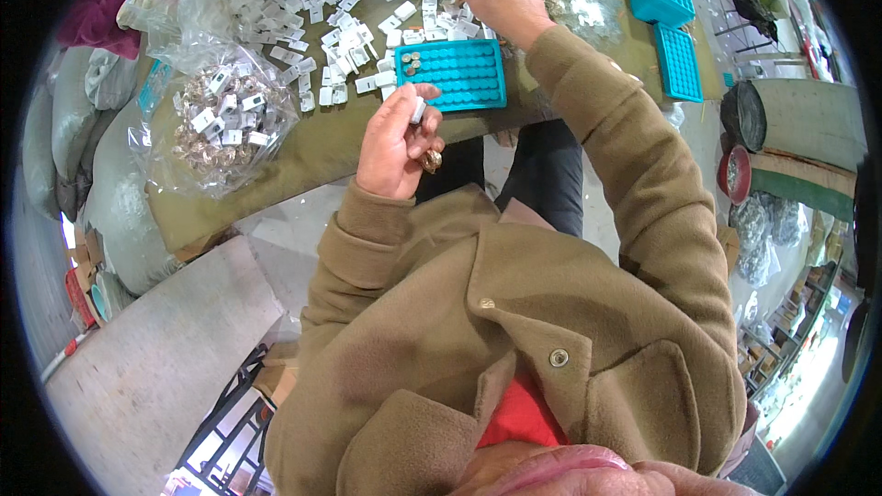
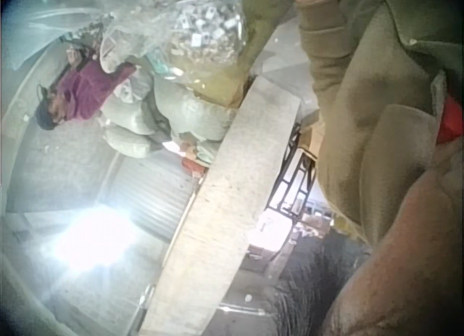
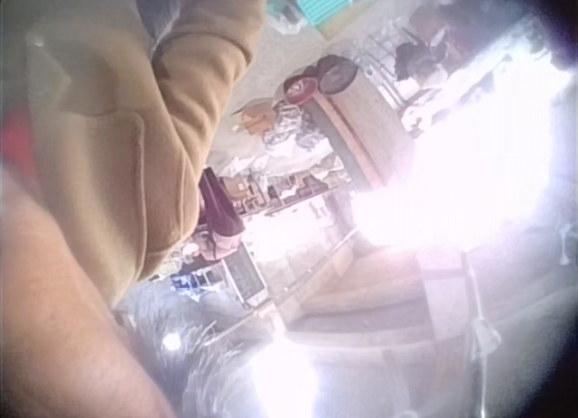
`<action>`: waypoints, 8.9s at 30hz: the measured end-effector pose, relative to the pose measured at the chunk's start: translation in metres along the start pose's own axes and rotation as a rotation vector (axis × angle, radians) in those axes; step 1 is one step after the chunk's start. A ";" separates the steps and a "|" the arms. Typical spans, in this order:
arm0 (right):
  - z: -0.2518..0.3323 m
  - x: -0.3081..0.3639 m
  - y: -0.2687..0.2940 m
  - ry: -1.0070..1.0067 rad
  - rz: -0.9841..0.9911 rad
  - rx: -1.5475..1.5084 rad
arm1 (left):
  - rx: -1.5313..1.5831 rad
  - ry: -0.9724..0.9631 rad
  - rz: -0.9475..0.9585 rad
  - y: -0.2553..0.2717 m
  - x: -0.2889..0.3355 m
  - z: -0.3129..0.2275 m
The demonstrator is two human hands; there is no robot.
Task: The person repeatedly picks small white rectangular electronic components and metallic pins from a table, inserts the pins into the components, and places the assembled units into a blue tray. The person handles items one at a time and continues the cycle throughout the clip.
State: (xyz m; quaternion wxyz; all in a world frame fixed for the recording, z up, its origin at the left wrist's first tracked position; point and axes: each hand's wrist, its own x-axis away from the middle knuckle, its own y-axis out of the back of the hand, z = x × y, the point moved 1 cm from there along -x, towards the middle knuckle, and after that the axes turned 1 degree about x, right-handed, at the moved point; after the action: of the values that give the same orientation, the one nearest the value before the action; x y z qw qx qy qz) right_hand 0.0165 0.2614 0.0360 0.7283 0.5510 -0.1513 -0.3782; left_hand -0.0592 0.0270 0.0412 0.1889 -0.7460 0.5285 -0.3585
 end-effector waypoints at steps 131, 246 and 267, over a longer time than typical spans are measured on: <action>0.110 0.131 -0.011 -0.441 0.373 -1.857 | -0.910 -0.637 -0.353 0.050 0.009 -0.039; 0.068 0.090 -0.021 0.205 -0.175 -0.388 | -0.168 0.016 -0.341 0.049 0.034 0.015; 0.074 0.087 -0.029 0.348 -0.105 -0.306 | -0.073 -0.044 -0.277 0.052 0.023 -0.008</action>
State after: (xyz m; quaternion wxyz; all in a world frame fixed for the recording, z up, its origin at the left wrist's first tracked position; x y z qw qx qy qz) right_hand 0.0162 0.1446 0.0178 0.7979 0.4980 0.0644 -0.3335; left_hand -0.0949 -0.0123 0.0196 0.1218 -0.8258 0.4289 -0.3454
